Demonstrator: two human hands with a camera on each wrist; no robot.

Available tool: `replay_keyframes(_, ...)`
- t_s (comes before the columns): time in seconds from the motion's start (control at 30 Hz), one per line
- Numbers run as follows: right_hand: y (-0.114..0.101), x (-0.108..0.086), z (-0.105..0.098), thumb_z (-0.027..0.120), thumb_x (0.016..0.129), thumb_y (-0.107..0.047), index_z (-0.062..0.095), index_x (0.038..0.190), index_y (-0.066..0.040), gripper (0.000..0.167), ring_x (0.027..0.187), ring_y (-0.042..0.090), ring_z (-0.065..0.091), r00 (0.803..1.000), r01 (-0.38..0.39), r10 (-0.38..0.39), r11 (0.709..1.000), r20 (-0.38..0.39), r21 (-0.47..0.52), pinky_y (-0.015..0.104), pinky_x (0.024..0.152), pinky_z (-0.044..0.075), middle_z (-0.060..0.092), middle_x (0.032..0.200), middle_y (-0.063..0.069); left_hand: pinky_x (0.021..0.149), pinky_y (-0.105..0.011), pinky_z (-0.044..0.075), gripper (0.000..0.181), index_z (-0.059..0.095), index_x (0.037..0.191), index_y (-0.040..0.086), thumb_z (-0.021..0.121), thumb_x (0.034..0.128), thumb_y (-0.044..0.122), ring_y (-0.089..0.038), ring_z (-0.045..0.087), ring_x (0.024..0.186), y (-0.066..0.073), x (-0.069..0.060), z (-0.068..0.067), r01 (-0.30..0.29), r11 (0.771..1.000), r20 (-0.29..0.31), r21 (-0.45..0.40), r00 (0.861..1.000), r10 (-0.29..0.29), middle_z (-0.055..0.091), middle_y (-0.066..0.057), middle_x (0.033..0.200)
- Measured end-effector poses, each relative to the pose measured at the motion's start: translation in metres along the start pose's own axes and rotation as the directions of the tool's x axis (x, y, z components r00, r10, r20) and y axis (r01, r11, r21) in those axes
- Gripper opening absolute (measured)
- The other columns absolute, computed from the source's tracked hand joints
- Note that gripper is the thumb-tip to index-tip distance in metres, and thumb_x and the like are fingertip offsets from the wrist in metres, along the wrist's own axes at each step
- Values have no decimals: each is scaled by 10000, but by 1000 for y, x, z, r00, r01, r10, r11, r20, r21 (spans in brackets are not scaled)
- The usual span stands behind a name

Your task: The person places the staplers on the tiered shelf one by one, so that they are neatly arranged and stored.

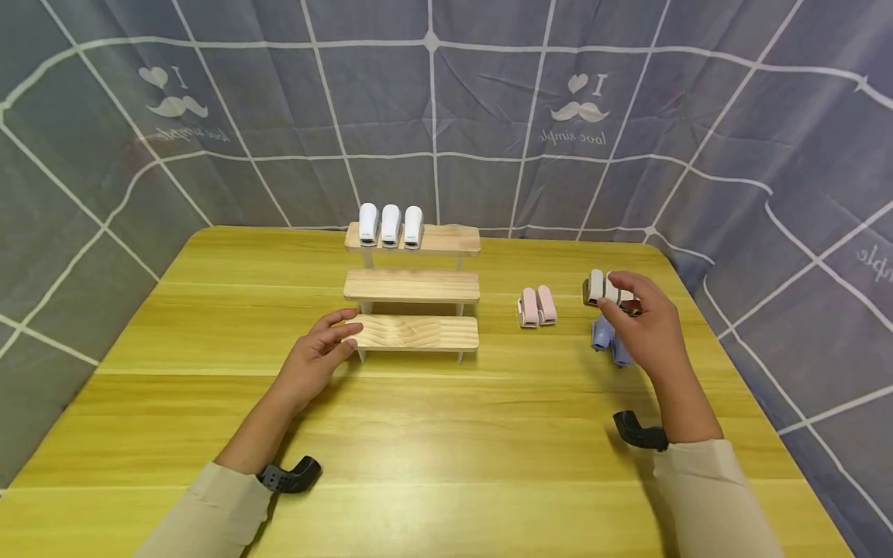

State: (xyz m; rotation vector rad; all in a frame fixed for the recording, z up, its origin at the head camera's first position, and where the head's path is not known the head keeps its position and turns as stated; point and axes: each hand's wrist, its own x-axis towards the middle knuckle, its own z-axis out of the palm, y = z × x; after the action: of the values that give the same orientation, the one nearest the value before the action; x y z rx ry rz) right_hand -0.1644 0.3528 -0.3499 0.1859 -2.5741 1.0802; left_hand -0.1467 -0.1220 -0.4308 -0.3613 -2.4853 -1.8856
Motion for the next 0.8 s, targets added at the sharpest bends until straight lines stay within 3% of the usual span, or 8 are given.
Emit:
replay_keyframes(0.17, 29, -7, -10, 614, 1001, -239, 518, 1404, 2, 480, 1043, -65, 495, 993, -119, 118, 993, 24, 15, 75, 769, 411, 490, 1413, 130, 1039, -474, 390, 331, 643, 1295, 8, 605, 1011, 173, -246, 420, 1361, 2, 0, -1, 4, 1000, -2, 3, 1000, -4, 438, -10, 1497)
replay_keyframes(0.3, 48, -11, -13, 585, 1014, -278, 475, 1422, 44, 531, 1200, 40, 466, 982, -170, 171, 985, 77, -17, 54, 807, 369, 453, 1444, 233, 1041, -471, 392, 331, 643, 1295, 3, 606, 1010, 167, -250, 417, 1364, 3, 0, -1, 1, 1000, -3, 14, 1000, -1, 441, -1, 1493)
replay_keyframes(0.37, 55, -13, -13, 580, 1016, -305, 456, 1439, 41, 561, 1256, 182, 468, 973, -194, 198, 980, 117, -44, 110, 853, 393, 458, 1434, 259, 1046, -466, 389, 328, 645, 1291, 3, 609, 1008, 164, -246, 416, 1365, 3, 0, -2, 7, 1000, -8, 15, 1000, -7, 444, 9, 1489)
replay_keyframes(0.5, 66, -17, -14, 582, 1016, -303, 406, 1460, 54, 596, 1306, 455, 403, 955, -209, 218, 976, 203, -63, 437, 1012, 410, 423, 1448, 311, 1052, -465, 384, 324, 648, 1287, 4, 612, 1005, 160, -238, 411, 1368, 2, 0, -1, 17, 1000, -10, 3, 1000, -17, 446, 13, 1486)
replay_keyframes(0.53, 68, -18, -15, 581, 1017, -306, 396, 1466, 51, 603, 1306, 492, 388, 949, -213, 223, 975, 221, -71, 505, 996, 404, 404, 1463, 312, 1051, -467, 384, 325, 647, 1287, 1, 612, 1006, 159, -240, 410, 1369, 2, 0, -1, 16, 1000, -8, 0, 1000, -16, 445, 7, 1489)
replay_keyframes(0.6, 72, -20, -16, 580, 1018, -305, 375, 1478, 45, 613, 1310, 527, 366, 940, -217, 230, 973, 252, -80, 532, 964, 412, 364, 1486, 319, 1050, -474, 381, 326, 646, 1287, -6, 612, 1005, 154, -246, 406, 1372, 2, 0, -1, 13, 1000, -5, -10, 1000, -13, 442, -10, 1492)
replay_keyframes(0.67, 76, -23, -16, 582, 1018, -295, 358, 1490, 41, 621, 1312, 543, 353, 933, -215, 230, 973, 278, -85, 519, 939, 429, 333, 1499, 327, 1051, -477, 378, 325, 645, 1286, -12, 611, 1005, 148, -250, 402, 1375, 1, 0, 0, 11, 1000, -3, -18, 1000, -11, 442, -23, 1495)
replay_keyframes(0.8, 82, -27, -16, 601, 1011, -276, 321, 1505, 49, 654, 1303, 564, 354, 918, -214, 230, 973, 324, -85, 307, 870, 462, 335, 1479, 356, 1054, -478, 370, 328, 638, 1290, -24, 605, 1007, 138, -258, 397, 1378, 1, 0, 1, 10, 1000, 0, -30, 1000, -10, 437, -42, 1500)
